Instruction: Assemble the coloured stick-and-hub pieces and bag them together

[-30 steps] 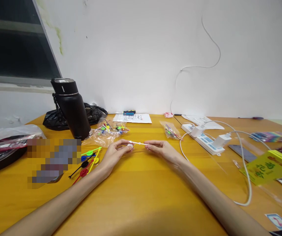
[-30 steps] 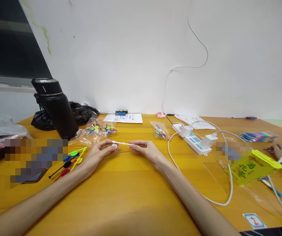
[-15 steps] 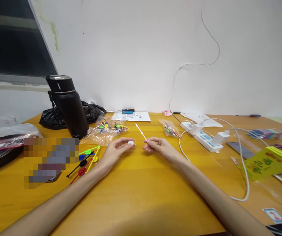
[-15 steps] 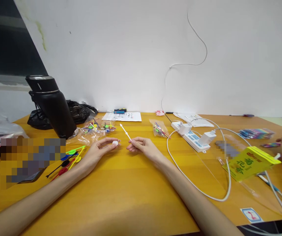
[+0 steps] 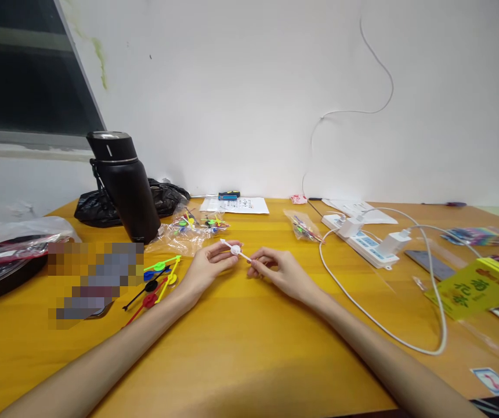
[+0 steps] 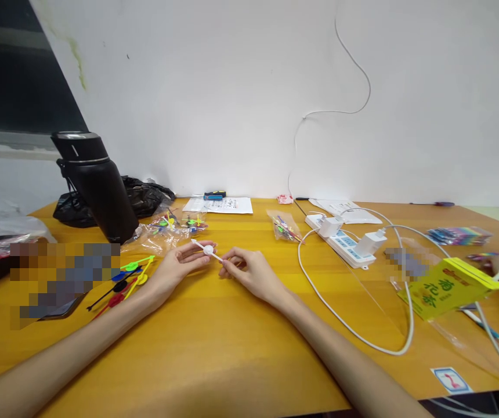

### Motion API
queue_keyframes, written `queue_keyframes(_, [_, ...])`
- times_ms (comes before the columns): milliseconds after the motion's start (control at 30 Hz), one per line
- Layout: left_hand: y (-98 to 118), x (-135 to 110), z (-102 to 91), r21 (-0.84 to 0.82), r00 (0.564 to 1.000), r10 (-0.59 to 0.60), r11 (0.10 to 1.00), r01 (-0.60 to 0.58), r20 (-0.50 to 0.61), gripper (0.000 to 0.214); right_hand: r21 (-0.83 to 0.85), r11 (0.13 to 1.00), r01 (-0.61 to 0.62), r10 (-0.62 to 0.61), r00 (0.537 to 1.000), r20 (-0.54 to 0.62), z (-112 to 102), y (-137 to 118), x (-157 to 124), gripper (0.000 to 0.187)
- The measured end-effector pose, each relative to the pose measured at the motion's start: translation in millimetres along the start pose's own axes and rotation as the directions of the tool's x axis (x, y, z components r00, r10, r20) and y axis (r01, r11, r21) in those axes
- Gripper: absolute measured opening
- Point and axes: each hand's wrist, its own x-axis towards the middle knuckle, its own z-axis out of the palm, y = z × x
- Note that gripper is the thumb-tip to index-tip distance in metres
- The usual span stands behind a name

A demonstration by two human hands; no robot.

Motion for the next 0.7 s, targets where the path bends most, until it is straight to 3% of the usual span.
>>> queue_keyframes(700, [3.7, -2.7, 4.6, 0.048, 0.999, 0.034, 0.998, -0.035, 0.017, 0.049, -0.079, 0.997, 0.018, -0.022, 0.999, -0.049, 1.2, 0.1, -1.2, 0.022])
